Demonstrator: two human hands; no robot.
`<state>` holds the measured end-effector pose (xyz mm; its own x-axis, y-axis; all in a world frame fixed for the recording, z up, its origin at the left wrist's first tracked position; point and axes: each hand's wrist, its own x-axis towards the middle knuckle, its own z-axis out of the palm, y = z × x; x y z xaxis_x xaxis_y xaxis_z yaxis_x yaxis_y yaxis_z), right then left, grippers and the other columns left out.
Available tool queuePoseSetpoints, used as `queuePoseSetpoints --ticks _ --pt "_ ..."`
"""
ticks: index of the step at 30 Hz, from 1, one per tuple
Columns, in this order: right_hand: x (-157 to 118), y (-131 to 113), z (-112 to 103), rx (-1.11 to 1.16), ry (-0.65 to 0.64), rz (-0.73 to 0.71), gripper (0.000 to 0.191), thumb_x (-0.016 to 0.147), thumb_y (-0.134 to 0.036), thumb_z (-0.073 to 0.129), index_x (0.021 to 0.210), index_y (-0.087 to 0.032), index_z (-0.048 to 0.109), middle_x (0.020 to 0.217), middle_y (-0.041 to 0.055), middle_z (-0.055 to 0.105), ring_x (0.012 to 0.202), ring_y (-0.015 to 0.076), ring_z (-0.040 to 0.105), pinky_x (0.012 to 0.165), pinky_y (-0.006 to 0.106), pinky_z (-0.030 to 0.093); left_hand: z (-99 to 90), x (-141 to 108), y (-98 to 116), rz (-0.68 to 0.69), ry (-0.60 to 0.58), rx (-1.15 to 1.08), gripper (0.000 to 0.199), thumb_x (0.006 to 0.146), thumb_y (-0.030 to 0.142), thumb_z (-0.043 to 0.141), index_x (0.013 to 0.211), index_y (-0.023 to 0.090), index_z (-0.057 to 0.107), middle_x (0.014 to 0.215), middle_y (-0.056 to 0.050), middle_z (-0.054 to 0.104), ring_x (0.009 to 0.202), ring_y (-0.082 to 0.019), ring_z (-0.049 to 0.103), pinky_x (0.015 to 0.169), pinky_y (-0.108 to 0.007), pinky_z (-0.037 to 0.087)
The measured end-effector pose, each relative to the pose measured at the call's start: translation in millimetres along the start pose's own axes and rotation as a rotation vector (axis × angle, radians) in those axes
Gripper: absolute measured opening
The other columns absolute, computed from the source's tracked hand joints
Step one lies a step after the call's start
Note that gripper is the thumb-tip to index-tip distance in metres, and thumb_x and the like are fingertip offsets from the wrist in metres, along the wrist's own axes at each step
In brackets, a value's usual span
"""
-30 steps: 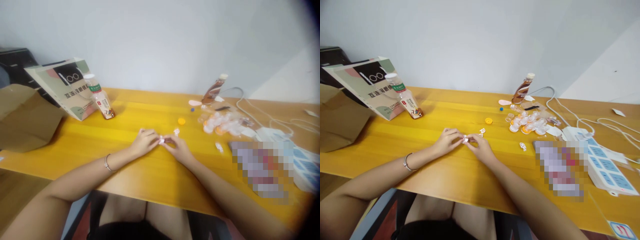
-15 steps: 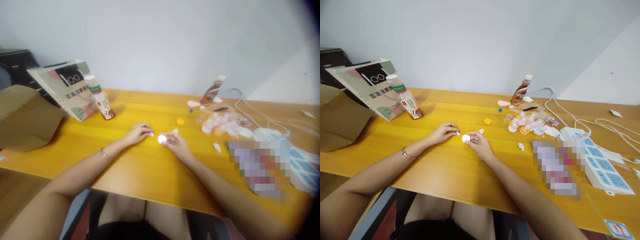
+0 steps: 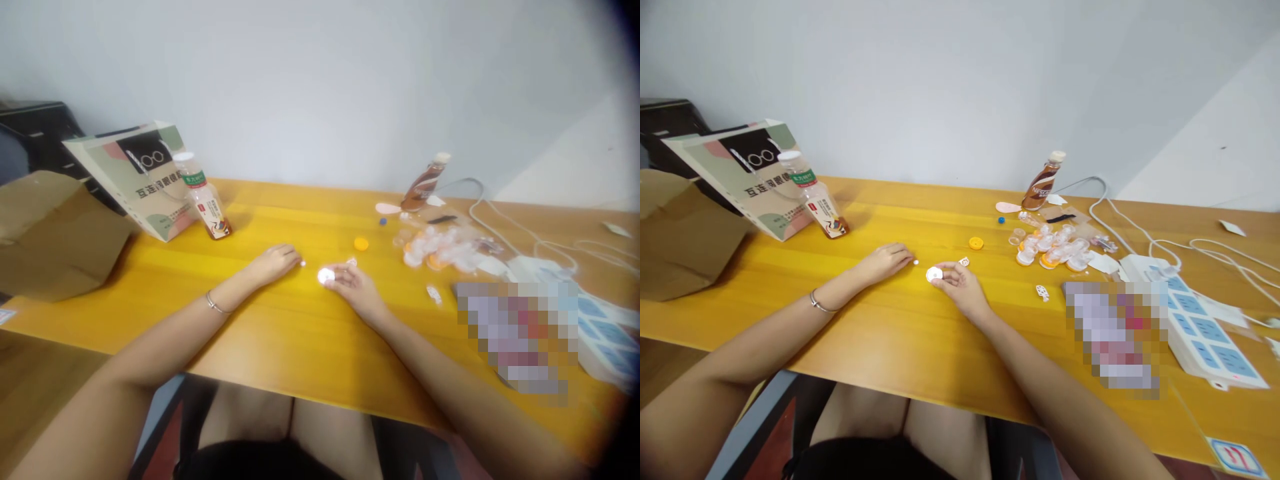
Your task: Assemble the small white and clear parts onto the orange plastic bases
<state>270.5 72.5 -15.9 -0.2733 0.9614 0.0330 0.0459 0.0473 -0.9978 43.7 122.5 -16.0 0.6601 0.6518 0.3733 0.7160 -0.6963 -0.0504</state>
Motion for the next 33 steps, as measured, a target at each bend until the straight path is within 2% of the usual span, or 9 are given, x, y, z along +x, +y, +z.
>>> queuePoseSetpoints --ticks 4,8,11,14,18,23,26,33 --pt "0.6 0.6 -0.7 0.001 -0.007 -0.01 0.031 0.065 -0.029 0.066 0.093 -0.02 0.055 0.09 0.0049 0.069 0.088 0.0182 0.064 0.087 0.038 0.047 -3.7 -1.0 5.3 -0.06 0.019 -0.069 0.023 0.086 0.022 0.041 0.083 0.013 0.062 0.076 -0.007 0.06 0.072 -0.013 0.056 0.068 -0.025 0.045" --pt "1.5 1.8 -0.8 0.0 -0.011 -0.028 0.031 0.066 -0.028 0.066 0.094 -0.02 0.054 0.091 0.0049 0.068 0.088 0.017 0.064 0.088 0.037 0.047 -10.8 -2.6 28.3 -0.129 0.146 -0.421 0.02 0.084 0.026 0.046 0.089 0.016 0.062 0.083 -0.005 0.064 0.073 -0.011 0.058 0.07 -0.022 0.045" --pt "1.7 2.6 0.5 0.008 -0.024 -0.047 0.031 0.066 -0.026 0.066 0.094 -0.02 0.054 0.092 0.0047 0.068 0.087 0.0157 0.063 0.088 0.036 0.047 -14.8 -2.1 48.8 -0.176 0.158 -0.659 0.019 0.082 0.028 0.05 0.088 0.016 0.063 0.083 -0.004 0.065 0.074 -0.01 0.059 0.07 -0.021 0.046" --pt "1.4 3.3 2.3 0.032 -0.025 -0.067 0.03 0.066 -0.025 0.066 0.093 -0.02 0.053 0.091 0.0041 0.067 0.085 0.0145 0.063 0.087 0.035 0.047 -14.0 -0.3 61.0 -0.201 0.162 -0.736 0.017 0.08 0.027 0.053 0.084 0.015 0.063 0.08 -0.004 0.063 0.075 -0.011 0.058 0.072 -0.024 0.046" --pt "0.9 3.6 3.1 0.053 -0.03 -0.077 0.03 0.065 -0.025 0.066 0.092 -0.021 0.053 0.088 0.003 0.067 0.083 0.0139 0.063 0.086 0.034 0.047 -10.9 0.1 63.4 -0.178 0.202 -0.665 0.017 0.082 0.027 0.051 0.086 0.015 0.062 0.079 -0.005 0.061 0.074 -0.012 0.056 0.07 -0.024 0.044" --pt "0.3 1.8 1.1 0.082 -0.065 -0.023 0.033 0.064 -0.026 0.067 0.094 -0.022 0.053 0.088 0.0016 0.067 0.083 0.014 0.062 0.086 0.034 0.046 -12.7 -3.5 59.0 0.053 0.218 -0.287 0.018 0.086 0.027 0.045 0.089 0.018 0.061 0.085 -0.005 0.063 0.08 -0.014 0.054 0.071 -0.028 0.036" --pt "0.1 0.9 -0.3 0.126 -0.082 0.001 0.034 0.064 -0.026 0.068 0.095 -0.023 0.054 0.088 0.0006 0.067 0.085 0.0143 0.062 0.087 0.034 0.044 -14.3 -5.0 57.6 0.127 0.227 -0.144 0.02 0.088 0.024 0.041 0.089 0.019 0.06 0.086 -0.004 0.063 0.079 -0.013 0.053 0.069 -0.028 0.032" --pt "-1.1 -0.2 -0.6 0.18 -0.089 0.011 0.031 0.064 -0.025 0.069 0.092 -0.024 0.056 0.087 -0.001 0.066 0.086 0.0144 0.061 0.088 0.034 0.042 -13.8 -4.1 59.8 0.18 0.26 -0.099 0.025 0.084 0.01 0.041 0.094 0.022 0.06 0.089 -0.002 0.065 0.076 -0.011 0.053 0.067 -0.027 0.03"
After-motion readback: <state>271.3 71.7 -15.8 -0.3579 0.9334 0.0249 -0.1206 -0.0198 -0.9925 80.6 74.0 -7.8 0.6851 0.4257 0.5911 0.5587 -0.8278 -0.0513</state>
